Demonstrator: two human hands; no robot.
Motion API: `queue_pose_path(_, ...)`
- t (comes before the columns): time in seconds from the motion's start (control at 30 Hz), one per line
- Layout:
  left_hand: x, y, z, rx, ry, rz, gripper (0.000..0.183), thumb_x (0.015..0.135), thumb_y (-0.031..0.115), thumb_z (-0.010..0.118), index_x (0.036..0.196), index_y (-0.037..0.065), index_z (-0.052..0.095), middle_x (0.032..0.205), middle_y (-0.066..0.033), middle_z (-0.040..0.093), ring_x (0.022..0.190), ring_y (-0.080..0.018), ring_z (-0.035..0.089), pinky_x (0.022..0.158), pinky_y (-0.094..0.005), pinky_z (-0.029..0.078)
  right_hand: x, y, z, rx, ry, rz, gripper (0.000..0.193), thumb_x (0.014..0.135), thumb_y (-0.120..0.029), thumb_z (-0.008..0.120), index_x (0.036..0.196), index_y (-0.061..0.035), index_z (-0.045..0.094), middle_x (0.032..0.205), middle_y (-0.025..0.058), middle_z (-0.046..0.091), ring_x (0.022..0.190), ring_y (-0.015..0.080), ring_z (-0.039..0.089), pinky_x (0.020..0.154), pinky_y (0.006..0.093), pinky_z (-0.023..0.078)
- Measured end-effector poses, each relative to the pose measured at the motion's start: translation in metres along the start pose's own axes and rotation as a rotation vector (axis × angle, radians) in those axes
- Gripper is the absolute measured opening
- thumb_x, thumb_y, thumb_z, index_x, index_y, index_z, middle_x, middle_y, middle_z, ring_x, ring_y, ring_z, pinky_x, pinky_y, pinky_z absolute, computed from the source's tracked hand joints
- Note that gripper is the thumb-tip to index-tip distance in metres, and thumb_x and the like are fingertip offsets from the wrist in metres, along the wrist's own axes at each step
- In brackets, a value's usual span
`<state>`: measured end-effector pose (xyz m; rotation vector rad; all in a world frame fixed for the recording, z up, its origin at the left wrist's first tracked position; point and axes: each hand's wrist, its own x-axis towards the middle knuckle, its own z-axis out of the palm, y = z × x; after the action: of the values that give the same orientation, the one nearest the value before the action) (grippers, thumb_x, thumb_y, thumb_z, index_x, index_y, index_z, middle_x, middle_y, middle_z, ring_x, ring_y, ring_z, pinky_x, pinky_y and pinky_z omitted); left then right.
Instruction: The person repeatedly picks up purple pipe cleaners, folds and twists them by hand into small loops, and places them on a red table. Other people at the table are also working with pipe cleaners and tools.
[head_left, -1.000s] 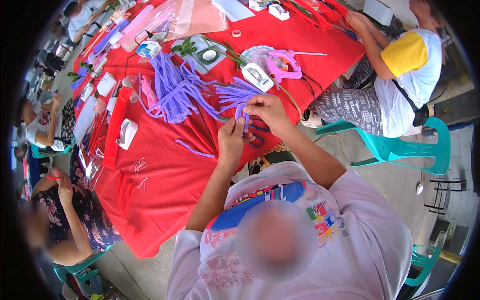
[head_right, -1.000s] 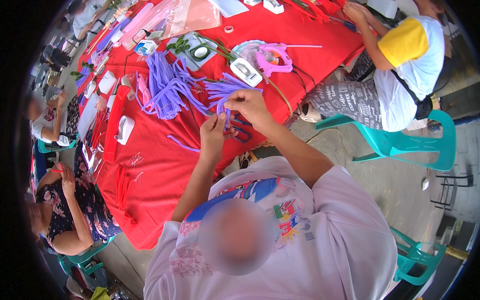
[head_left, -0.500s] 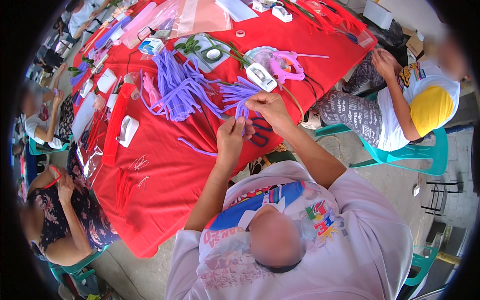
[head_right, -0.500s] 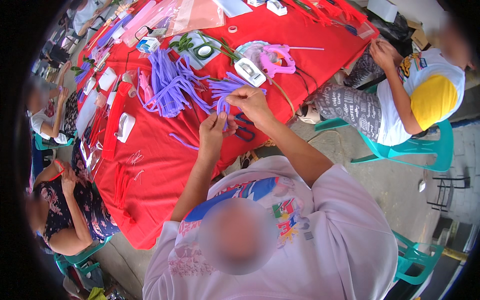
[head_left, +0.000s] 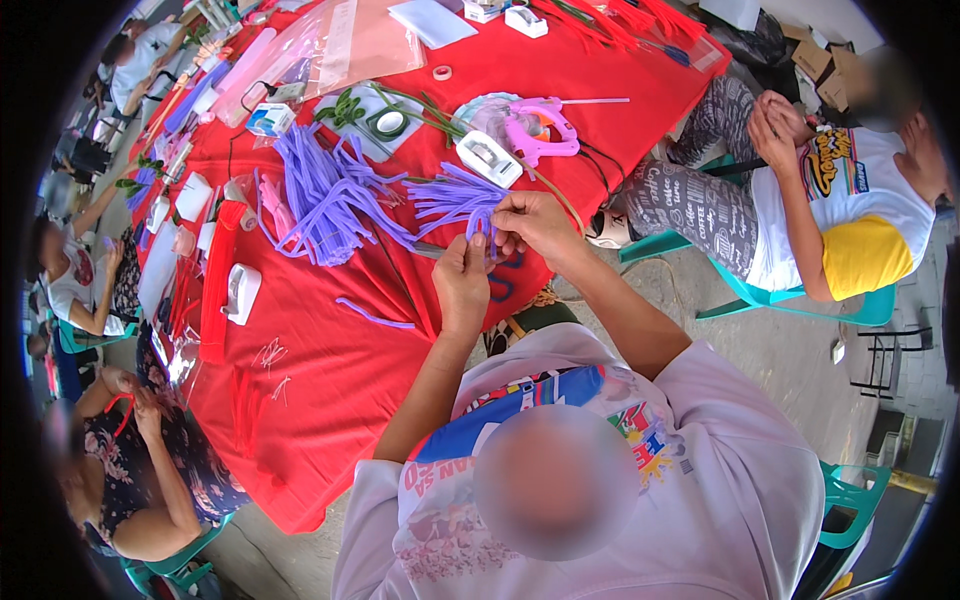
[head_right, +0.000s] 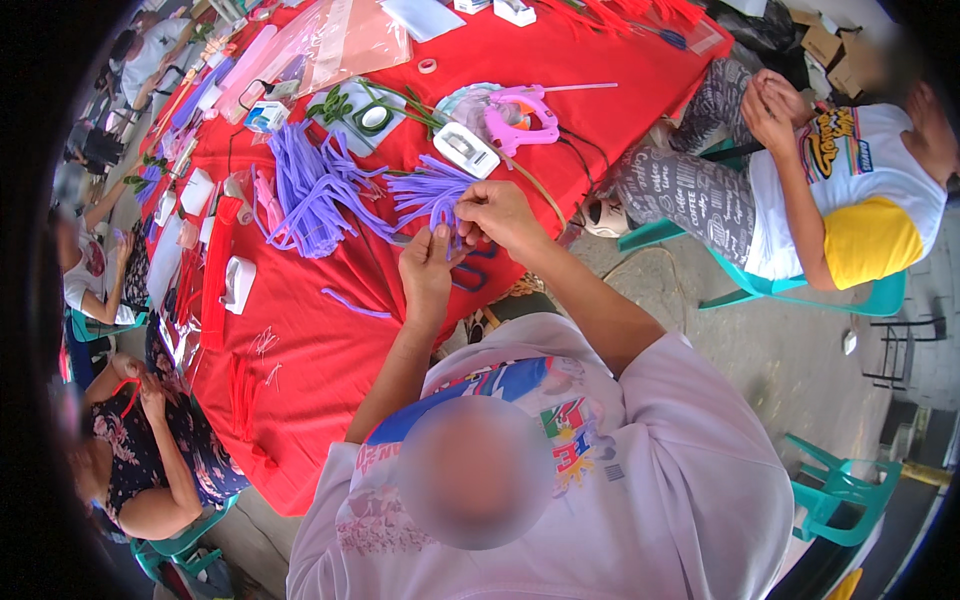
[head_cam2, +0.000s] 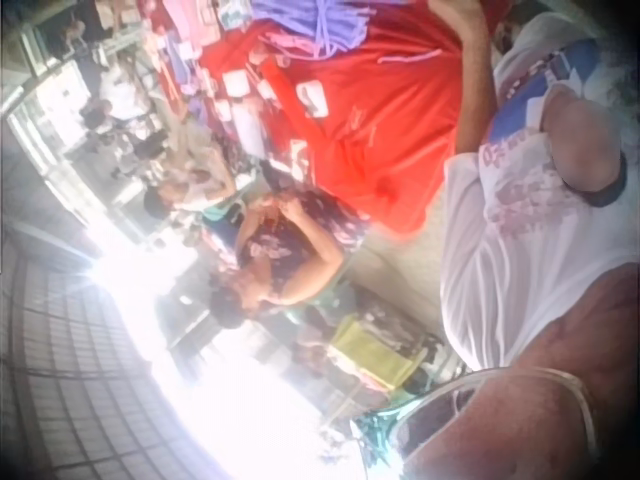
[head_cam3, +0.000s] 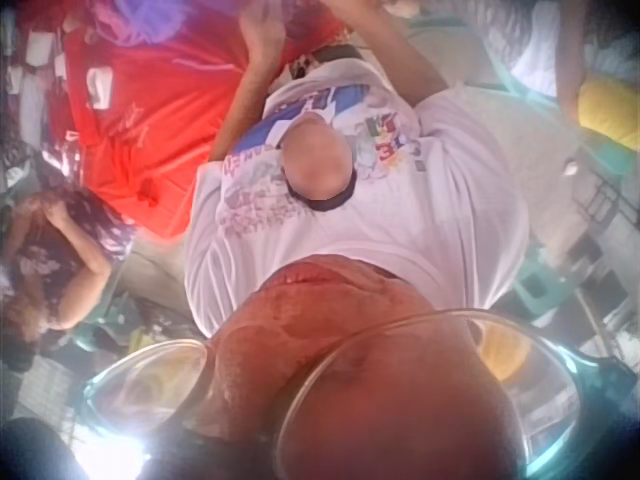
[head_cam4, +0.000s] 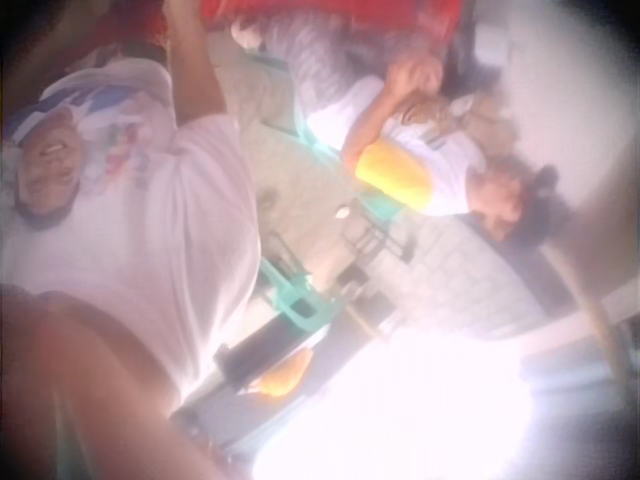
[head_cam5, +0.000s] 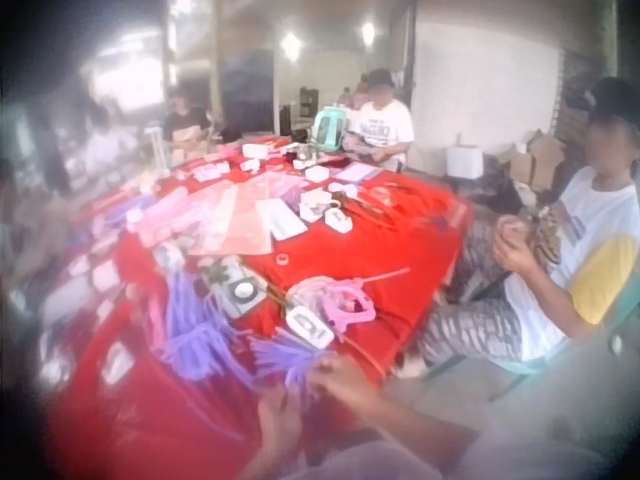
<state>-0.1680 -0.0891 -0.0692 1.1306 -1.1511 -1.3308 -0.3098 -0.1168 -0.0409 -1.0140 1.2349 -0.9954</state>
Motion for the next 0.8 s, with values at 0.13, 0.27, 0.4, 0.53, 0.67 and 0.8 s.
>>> queue_pose_path(0.13,0.0,0.006,0.01,0.127,-0.039,-0.032,0.026,0.096,0.018,0.048,0.084,-0.003,0.057,0.076,-0.007,0.06,0.068,-0.0142,0.062,0.064,-0.0274,0.054,0.001,0.006,-0.011,0.016,0.014,0.034,0.005,0.084,-0.01,0.06,0.083,-0.005,0.061,0.066,0.0016,0.061,0.054,0.0083,0.057,0.047,0.0202,0.04)
queue_pose_path(0.27,-0.001,0.013,0.028,0.171,-0.04,-0.041,0.026,0.096,0.017,0.047,0.082,-0.003,0.057,0.071,-0.0052,0.059,0.061,-0.0119,0.059,0.059,-0.0255,0.052,-0.003,0.014,-0.011,0.152,0.12,-0.095,0.004,0.08,-0.005,0.06,0.08,-0.0014,0.062,0.068,0.0037,0.061,0.058,0.0081,0.056,0.05,0.0216,0.041)
queue_pose_path(0.4,0.008,0.009,0.04,0.176,-0.104,-0.061,0.023,0.096,0.017,0.046,0.085,0.0,0.057,0.067,-0.0012,0.052,0.056,-0.0071,0.049,0.058,-0.0261,0.052,-0.009,0.021,-0.011,0.273,0.22,-0.188,0.004,0.082,-0.004,0.06,0.082,-0.0023,0.063,0.073,0.0018,0.061,0.064,0.006,0.052,0.057,0.021,0.039)
queue_pose_path(0.53,0.011,0.021,0.053,-0.072,-0.158,-0.213,0.02,0.096,0.019,0.046,0.09,0.002,0.057,0.067,0.0026,0.043,0.058,-0.0057,0.042,0.062,-0.0295,0.054,-0.012,0.013,-0.027,0.311,0.155,-0.201,0.006,0.082,-0.004,0.062,0.087,-0.0017,0.065,0.076,0.0007,0.062,0.066,0.005,0.05,0.06,0.0209,0.039)
queue_pose_path(0.67,0.013,0.027,0.046,-0.044,-0.336,-0.346,0.022,0.096,0.021,0.046,0.092,0.002,0.057,0.068,0.0031,0.042,0.059,-0.0056,0.042,0.062,-0.0296,0.055,-0.013,-0.002,-0.056,0.22,0.02,-0.211,0.013,0.081,-0.008,0.066,0.092,-0.0024,0.066,0.077,0.0003,0.062,0.067,0.0046,0.05,0.06,0.021,0.038)
queue_pose_path(0.8,0.012,0.031,0.055,-0.018,-0.459,-0.379,0.024,0.096,0.022,0.047,0.093,0.001,0.058,0.068,0.0033,0.042,0.059,-0.0054,0.043,0.062,-0.0289,0.054,-0.01,-0.003,-0.075,0.04,0.002,-0.283,0.011,0.081,-0.013,0.068,0.087,-0.0029,0.068,0.071,-0.0004,0.061,0.063,0.0047,0.05,0.057,0.0215,0.039)
